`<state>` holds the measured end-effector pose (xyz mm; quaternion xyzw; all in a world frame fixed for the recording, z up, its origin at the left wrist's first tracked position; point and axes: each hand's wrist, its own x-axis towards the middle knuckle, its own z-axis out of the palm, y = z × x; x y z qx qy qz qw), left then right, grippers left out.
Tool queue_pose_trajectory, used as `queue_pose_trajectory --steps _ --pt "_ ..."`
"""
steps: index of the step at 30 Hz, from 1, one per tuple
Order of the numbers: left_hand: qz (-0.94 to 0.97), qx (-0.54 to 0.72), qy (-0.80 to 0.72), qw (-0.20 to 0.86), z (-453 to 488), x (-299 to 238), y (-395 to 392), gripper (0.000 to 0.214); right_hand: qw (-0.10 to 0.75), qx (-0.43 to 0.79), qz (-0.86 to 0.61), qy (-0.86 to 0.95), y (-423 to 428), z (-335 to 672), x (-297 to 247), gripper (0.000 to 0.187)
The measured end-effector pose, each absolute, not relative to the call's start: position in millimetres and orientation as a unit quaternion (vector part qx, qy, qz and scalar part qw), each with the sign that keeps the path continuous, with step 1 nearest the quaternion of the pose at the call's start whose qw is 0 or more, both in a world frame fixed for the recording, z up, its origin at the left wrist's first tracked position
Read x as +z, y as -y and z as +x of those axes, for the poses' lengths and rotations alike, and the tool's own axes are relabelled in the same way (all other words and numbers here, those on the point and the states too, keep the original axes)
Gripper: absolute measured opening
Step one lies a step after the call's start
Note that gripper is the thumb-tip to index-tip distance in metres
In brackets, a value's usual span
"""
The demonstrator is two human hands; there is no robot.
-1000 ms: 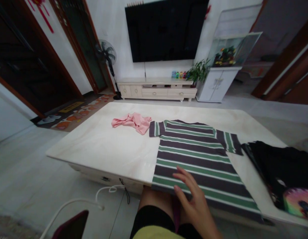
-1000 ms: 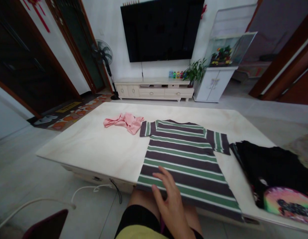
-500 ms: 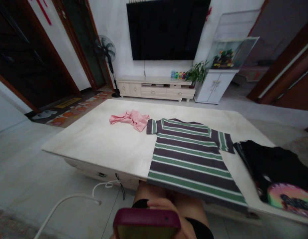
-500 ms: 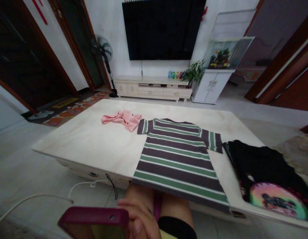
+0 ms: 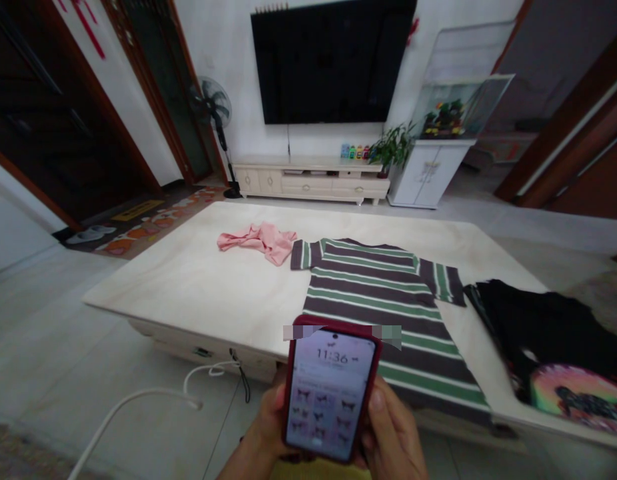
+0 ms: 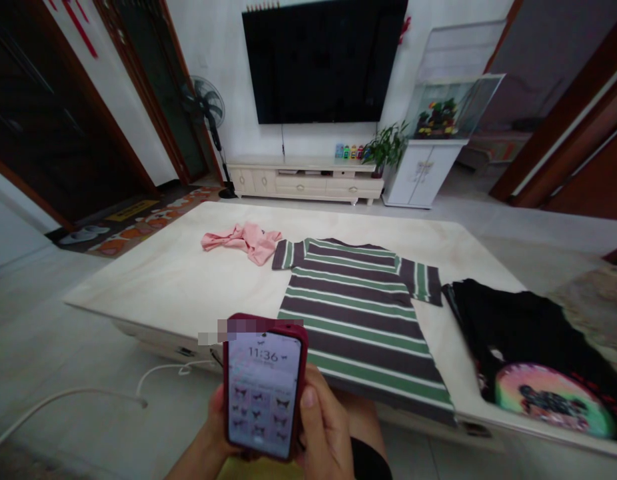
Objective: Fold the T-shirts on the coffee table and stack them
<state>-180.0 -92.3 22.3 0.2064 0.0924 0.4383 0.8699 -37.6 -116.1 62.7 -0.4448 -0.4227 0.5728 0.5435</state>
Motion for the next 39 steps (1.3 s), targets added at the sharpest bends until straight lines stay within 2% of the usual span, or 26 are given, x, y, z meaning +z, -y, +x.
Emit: queue_pose_trajectory --steps 5,9,15,24,30,34,39 --pt "0.219 0.43 -0.042 0.875 -172.5 36.3 100.8 0.055 0.546 0.595 -0.436 0.397 122.1 -42.7 51.1 0.051" --pt "0.224 0.475 -0.045 0.85 -167.7 42.5 100.7 0.049 0.567 0.513 -0.46 0.452 126.5 -50.8 50.8 0.065" --pt "0.223 0.477 -0.029 0.85 -166.1 41.9 101.6 0.049 0.549 0.48 -0.512 0.454 125.1 -41.9 47.4 0.052" --pt "0.2 0.485 -0.062 0.849 -164.6 38.3 100.5 0.056 0.537 0.484 -0.486 0.49 121.8 -37.2 51.4 0.055" --pt "0.2 0.493 -0.055 0.845 -164.8 45.5 99.4 0.052 0.58 0.382 -0.45 0.562 123.4 -39.3 58.8 0.053" --pt "0.194 0.497 -0.058 0.844 -167.6 42.8 98.6 0.051 0.561 0.353 -0.459 0.592 127.7 -40.5 51.6 0.054" --pt "0.184 0.491 -0.052 0.85 -167.6 37.7 98.7 0.054 0.534 0.372 -0.49 0.58 130.7 -53.0 45.1 0.075"
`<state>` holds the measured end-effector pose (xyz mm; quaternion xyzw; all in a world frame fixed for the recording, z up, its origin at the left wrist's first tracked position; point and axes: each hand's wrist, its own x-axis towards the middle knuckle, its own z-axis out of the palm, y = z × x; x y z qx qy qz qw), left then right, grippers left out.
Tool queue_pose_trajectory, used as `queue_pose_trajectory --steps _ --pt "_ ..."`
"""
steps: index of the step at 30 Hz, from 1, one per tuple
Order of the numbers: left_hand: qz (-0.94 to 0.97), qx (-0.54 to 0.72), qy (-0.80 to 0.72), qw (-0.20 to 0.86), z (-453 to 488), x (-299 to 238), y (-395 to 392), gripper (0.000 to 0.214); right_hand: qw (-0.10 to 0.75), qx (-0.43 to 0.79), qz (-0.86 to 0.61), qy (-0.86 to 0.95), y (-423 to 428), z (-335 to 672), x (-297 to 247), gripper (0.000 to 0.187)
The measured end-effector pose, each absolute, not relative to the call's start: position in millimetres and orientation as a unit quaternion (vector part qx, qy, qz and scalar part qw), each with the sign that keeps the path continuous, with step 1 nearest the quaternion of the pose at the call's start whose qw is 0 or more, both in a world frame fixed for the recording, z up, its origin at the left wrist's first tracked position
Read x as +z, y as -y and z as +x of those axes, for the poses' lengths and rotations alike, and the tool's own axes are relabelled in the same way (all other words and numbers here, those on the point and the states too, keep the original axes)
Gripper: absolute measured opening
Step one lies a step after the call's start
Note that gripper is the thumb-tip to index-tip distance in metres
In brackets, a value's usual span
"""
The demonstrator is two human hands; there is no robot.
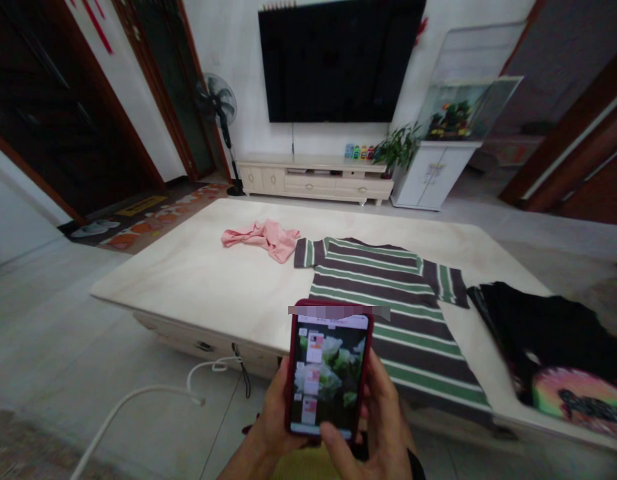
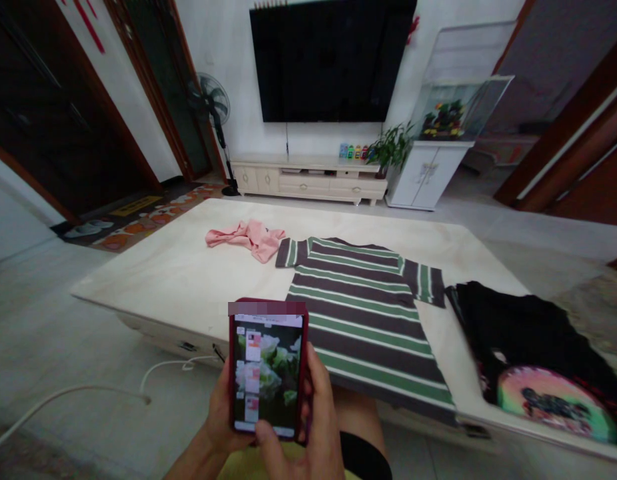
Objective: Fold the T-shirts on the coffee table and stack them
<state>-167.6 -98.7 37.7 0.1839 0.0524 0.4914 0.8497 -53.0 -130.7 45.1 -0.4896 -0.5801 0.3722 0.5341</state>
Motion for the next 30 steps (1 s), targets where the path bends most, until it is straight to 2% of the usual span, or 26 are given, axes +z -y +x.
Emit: queue_pose_trajectory --steps 4,9,16,24,30 --pt "0.185 0.49 -0.056 0.85 -167.1 39.2 99.2 0.051 0.538 0.349 -0.525 0.559 131.0 -63.3 39.4 0.087" --pt "0.189 0.501 -0.057 0.842 -167.6 40.8 97.8 0.051 0.532 0.391 -0.492 0.567 133.4 -58.5 37.1 0.083" --pt "0.196 0.498 -0.032 0.844 -165.9 39.3 98.3 0.049 0.511 0.389 -0.475 0.602 135.0 -49.4 37.0 0.079" --pt "0.191 0.467 -0.051 0.862 -169.5 40.9 98.8 0.06 0.462 0.347 -0.399 0.712 120.6 -27.5 41.4 0.104" --pt "0.196 0.458 -0.054 0.866 -168.2 42.4 98.4 0.063 0.472 0.364 -0.369 0.713 116.7 -21.9 38.6 0.104"
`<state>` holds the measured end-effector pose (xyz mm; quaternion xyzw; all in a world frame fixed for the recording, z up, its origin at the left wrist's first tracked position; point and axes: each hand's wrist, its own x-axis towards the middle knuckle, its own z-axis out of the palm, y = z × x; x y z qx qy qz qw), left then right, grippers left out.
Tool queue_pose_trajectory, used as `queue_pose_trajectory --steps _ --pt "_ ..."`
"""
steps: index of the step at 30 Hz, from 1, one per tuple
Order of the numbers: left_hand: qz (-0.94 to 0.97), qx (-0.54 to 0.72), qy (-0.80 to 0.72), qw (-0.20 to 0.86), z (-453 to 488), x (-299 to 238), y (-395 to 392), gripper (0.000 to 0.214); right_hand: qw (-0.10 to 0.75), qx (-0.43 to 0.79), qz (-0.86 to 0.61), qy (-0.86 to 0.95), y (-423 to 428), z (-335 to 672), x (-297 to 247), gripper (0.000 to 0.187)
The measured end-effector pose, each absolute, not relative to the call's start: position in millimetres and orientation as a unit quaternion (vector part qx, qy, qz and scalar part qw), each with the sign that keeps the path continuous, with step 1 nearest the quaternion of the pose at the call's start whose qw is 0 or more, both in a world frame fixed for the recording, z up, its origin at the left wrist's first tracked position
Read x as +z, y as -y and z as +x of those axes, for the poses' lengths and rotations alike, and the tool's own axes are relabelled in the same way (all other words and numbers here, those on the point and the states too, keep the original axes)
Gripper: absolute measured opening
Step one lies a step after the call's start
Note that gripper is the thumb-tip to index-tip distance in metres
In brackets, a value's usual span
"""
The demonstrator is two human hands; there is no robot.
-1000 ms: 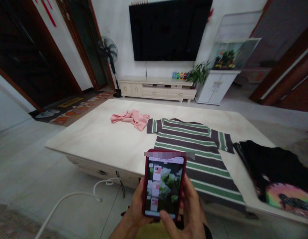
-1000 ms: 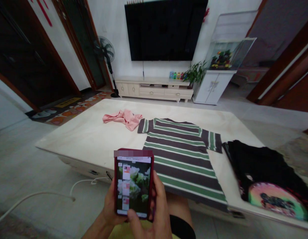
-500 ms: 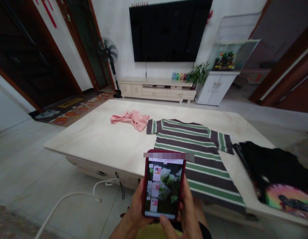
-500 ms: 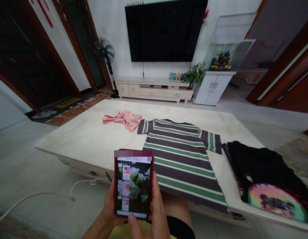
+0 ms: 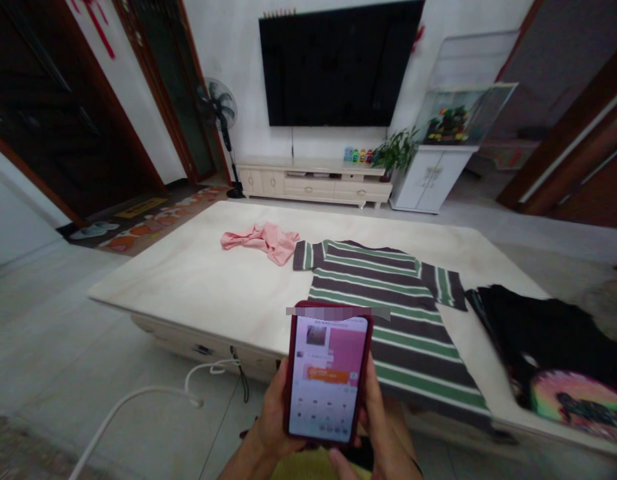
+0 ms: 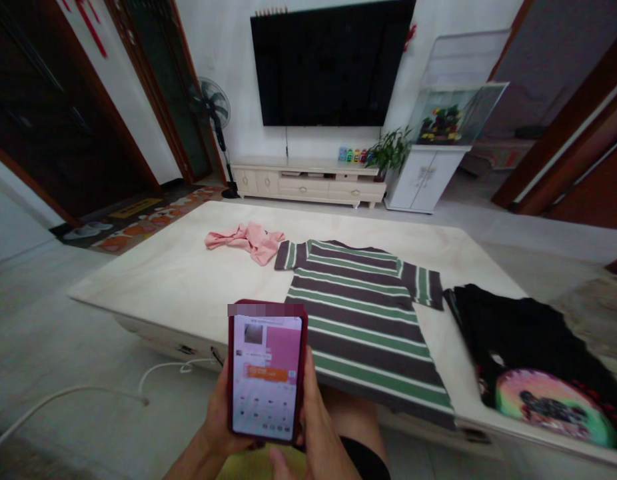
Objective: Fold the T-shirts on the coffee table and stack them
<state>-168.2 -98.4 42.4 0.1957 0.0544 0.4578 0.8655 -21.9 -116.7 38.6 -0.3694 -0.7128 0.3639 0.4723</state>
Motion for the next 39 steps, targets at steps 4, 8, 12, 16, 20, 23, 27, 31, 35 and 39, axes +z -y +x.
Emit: queue_pose_trajectory --steps 4,8,12,16,20,23,27,31,35,39 --pt "0.2 0.458 -0.061 0.864 -168.0 43.1 98.1 0.064 0.453 0.392 -0.38 0.705 118.2 -19.0 32.2 0.104" --pt "0.201 0.461 -0.07 0.861 -168.8 42.1 98.1 0.065 0.449 0.391 -0.385 0.705 119.1 -17.1 30.9 0.106" --pt "0.203 0.446 -0.068 0.869 -169.8 39.2 98.1 0.07 0.437 0.384 -0.381 0.719 118.5 -16.4 36.5 0.105" --pt "0.202 0.447 -0.065 0.869 -170.4 38.7 97.8 0.069 0.442 0.367 -0.366 0.732 116.5 -16.5 43.3 0.103" --pt "0.212 0.439 -0.066 0.871 -170.5 38.5 98.3 0.071 0.443 0.36 -0.369 0.733 116.2 -16.7 46.7 0.101" --pt "0.214 0.439 -0.066 0.87 -170.6 37.5 99.0 0.072 0.433 0.357 -0.378 0.736 117.4 -16.6 46.6 0.1" --pt "0.215 0.443 -0.068 0.868 -170.3 37.0 98.7 0.074 0.414 0.36 -0.384 0.743 117.7 -15.2 42.6 0.099" --pt "0.212 0.443 -0.072 0.868 -170.1 37.1 98.2 0.072 0.388 0.358 -0.375 0.762 116.5 -12.8 35.7 0.098" --pt "0.215 0.443 -0.077 0.867 -170.7 36.2 98.8 0.071 0.378 0.331 -0.379 0.778 116.2 -11.4 33.1 0.095" --pt "0.212 0.441 -0.071 0.869 -170.0 38.1 98.0 0.071 0.37 0.296 -0.383 0.793 115.9 -11.2 36.1 0.091"
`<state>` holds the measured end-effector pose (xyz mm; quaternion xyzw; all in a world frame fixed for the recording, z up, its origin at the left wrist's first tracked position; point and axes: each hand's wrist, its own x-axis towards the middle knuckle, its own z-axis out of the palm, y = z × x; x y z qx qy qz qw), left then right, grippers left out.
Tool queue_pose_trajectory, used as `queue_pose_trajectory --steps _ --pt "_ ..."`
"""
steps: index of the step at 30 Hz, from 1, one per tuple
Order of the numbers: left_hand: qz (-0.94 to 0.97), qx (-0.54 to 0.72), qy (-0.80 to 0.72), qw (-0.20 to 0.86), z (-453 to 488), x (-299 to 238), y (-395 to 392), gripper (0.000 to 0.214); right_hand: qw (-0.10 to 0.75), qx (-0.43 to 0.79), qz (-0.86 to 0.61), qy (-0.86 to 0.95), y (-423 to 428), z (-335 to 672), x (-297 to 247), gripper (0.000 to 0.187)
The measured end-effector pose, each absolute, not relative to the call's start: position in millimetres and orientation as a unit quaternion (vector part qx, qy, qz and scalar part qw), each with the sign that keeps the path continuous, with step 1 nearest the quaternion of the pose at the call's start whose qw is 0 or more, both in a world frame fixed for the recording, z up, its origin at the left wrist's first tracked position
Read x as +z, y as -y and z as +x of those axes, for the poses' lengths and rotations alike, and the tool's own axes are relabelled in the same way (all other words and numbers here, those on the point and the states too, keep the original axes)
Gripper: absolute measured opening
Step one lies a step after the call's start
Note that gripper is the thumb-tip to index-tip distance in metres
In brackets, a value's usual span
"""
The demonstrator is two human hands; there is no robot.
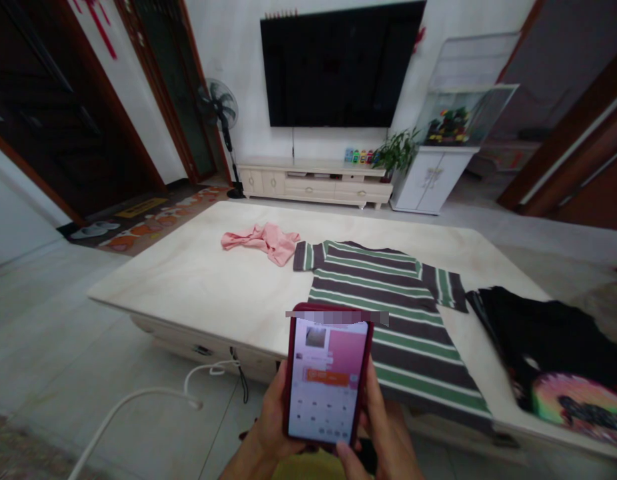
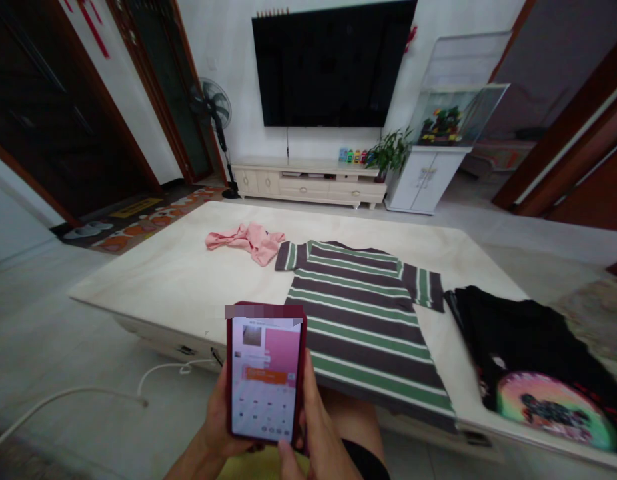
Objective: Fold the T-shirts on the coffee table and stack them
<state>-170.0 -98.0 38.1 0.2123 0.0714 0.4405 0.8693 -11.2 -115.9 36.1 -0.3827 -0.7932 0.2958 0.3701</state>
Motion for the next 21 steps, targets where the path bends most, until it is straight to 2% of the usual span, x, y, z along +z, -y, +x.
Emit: queue_pose_trajectory --steps 9,17,21 --pt "0.207 0.447 -0.069 0.867 -169.8 38.9 97.6 0.067 0.365 0.247 -0.396 0.806 114.6 -10.5 38.8 0.085" --pt "0.185 0.505 -0.058 0.841 -166.5 40.7 97.2 0.044 0.351 0.262 -0.415 0.797 116.5 -10.5 41.8 0.075" --pt "0.181 0.495 -0.067 0.847 -165.6 41.3 97.1 0.047 0.349 0.291 -0.41 0.791 117.1 -9.9 39.2 0.083"
